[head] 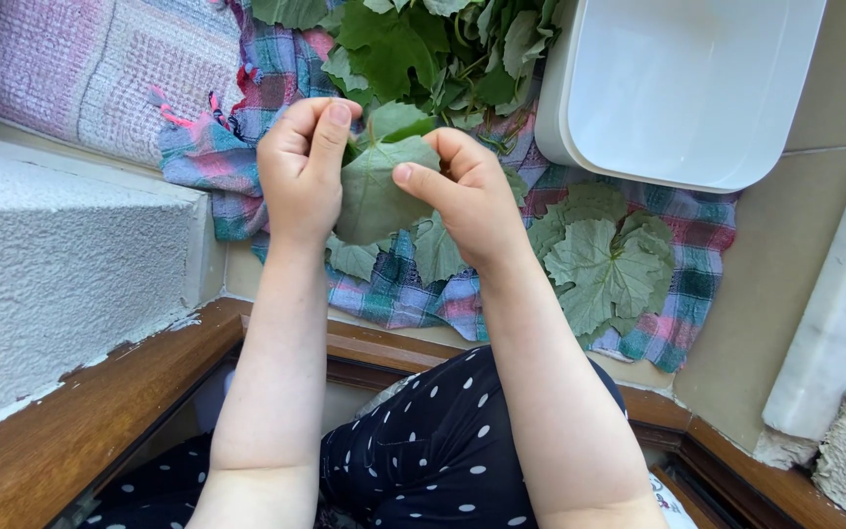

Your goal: Sort and inspect grape leaves for cooking.

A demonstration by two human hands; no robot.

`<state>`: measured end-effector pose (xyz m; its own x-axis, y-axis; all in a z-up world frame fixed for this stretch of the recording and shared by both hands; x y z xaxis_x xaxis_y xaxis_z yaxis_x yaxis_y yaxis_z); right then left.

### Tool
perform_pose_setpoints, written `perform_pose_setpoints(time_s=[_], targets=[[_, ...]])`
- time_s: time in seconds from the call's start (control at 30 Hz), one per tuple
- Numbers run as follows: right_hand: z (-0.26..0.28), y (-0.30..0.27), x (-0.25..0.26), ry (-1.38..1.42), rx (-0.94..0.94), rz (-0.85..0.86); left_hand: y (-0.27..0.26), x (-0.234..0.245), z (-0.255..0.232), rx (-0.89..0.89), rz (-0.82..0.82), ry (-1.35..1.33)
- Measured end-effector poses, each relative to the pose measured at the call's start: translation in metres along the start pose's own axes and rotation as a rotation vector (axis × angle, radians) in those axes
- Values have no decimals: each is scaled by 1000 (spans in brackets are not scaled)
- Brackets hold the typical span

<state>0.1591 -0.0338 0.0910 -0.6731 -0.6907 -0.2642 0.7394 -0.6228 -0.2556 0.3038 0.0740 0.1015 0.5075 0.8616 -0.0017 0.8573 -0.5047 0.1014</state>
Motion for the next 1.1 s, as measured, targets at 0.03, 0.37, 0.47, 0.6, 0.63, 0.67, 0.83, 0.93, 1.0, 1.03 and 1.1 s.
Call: perform_pose_setpoints(time_s=[0.03, 0.37, 0.47, 0.6, 0.63, 0.67, 0.83, 0.93, 1.0, 1.03, 1.1], targets=[[3, 0, -1, -1, 2, 2, 3, 2, 1, -3, -1, -1], [10, 0, 13, 641, -46, 44, 23, 55, 34, 140, -103, -146], [43, -5, -3, 773, -35, 94, 25, 64, 3, -23, -78, 379], [54, -5, -14, 681, -128, -15, 24, 41, -6, 88, 106, 263], [37, -3, -3, 681, -128, -19, 22, 32, -15, 90, 109, 263], [23, -1, 5, 668, -112, 13, 12, 2, -14, 264, 313, -86], [11, 1, 14, 583, -24, 75, -19, -42, -7, 464, 599, -419], [26, -12, 41, 423, 47, -113, -8, -34, -15, 336, 425, -397], [48, -27, 68, 151, 138, -170, -11, -53, -18, 383, 485, -418], [55, -35, 94, 149, 153, -195, -16, -73, -16, 383, 514, -425], [56, -59, 135, -136, 130, -213, -42, -101, -2, 428, 590, -311]])
Point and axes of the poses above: each hand's wrist, its own y-axis towards the middle knuckle, its own x-axis out of the back of the hand, z = x × y, the point moved 10 cm from there along y, towards the middle knuckle, and after that the axes turned 7 degrees about -z, right-handed, at the moved point
